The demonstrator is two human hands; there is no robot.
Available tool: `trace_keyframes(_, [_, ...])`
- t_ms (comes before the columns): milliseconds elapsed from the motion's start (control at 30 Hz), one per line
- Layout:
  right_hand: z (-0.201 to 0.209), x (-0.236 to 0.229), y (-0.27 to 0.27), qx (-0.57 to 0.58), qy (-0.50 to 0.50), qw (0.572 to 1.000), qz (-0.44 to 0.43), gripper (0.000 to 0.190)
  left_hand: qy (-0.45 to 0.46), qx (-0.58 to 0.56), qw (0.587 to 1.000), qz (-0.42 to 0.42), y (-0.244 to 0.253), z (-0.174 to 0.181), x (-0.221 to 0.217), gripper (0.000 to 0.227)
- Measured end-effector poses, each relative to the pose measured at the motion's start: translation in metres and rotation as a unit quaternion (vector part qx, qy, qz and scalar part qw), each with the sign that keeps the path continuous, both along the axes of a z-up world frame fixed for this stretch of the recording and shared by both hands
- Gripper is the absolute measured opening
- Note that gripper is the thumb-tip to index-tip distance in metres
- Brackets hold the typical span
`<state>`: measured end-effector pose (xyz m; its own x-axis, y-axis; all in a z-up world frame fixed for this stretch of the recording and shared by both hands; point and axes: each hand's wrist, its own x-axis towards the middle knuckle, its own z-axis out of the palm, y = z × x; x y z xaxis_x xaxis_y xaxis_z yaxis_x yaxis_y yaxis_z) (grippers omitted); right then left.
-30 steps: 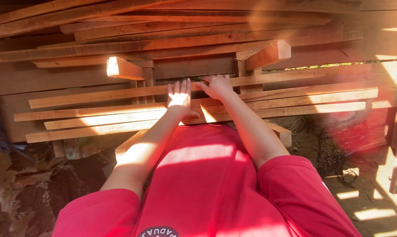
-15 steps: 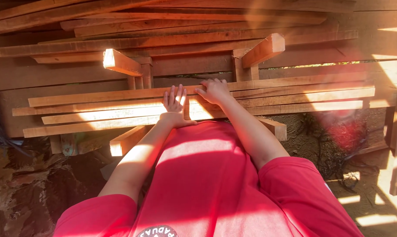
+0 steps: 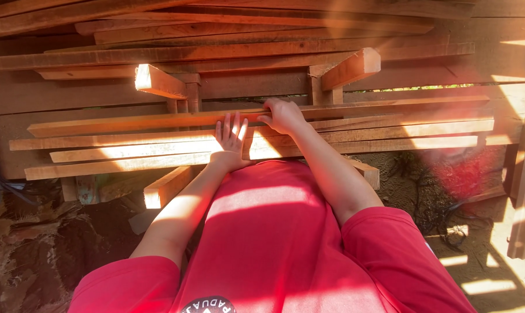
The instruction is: The person is picking up thin wood strips and arranging them onto a wooden jig or stool frame.
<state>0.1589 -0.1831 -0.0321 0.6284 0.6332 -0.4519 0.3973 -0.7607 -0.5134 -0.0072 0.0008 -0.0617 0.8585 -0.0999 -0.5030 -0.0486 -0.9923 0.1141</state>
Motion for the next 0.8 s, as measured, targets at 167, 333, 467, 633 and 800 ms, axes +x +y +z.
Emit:
trace_keyframes(167, [0.001,0.019,0.004,0.080,-0.175,0.980,0.045,0.036,-0.018,-0.019,1.000,0.000,0.000,-0.002,-0.001,0.141])
trace_keyframes(333, [0.000,0.011,0.006,0.103,-0.305,0.943,0.088,0.045,-0.009,-0.017,1.000,-0.008,0.000,-0.004,-0.004,0.137])
trace_keyframes(467, [0.010,-0.001,0.007,0.101,-0.173,0.980,0.004,0.048,-0.003,0.014,1.000,-0.008,-0.002,-0.011,-0.004,0.137])
trace_keyframes(633, [0.010,0.000,0.011,0.044,-0.138,0.989,-0.020,0.052,-0.007,-0.003,1.000,-0.007,0.001,-0.006,-0.003,0.134])
trace_keyframes(800, [0.018,-0.002,0.010,-0.096,0.045,0.994,0.022,0.066,0.008,0.009,1.000,0.006,-0.005,0.005,0.001,0.141])
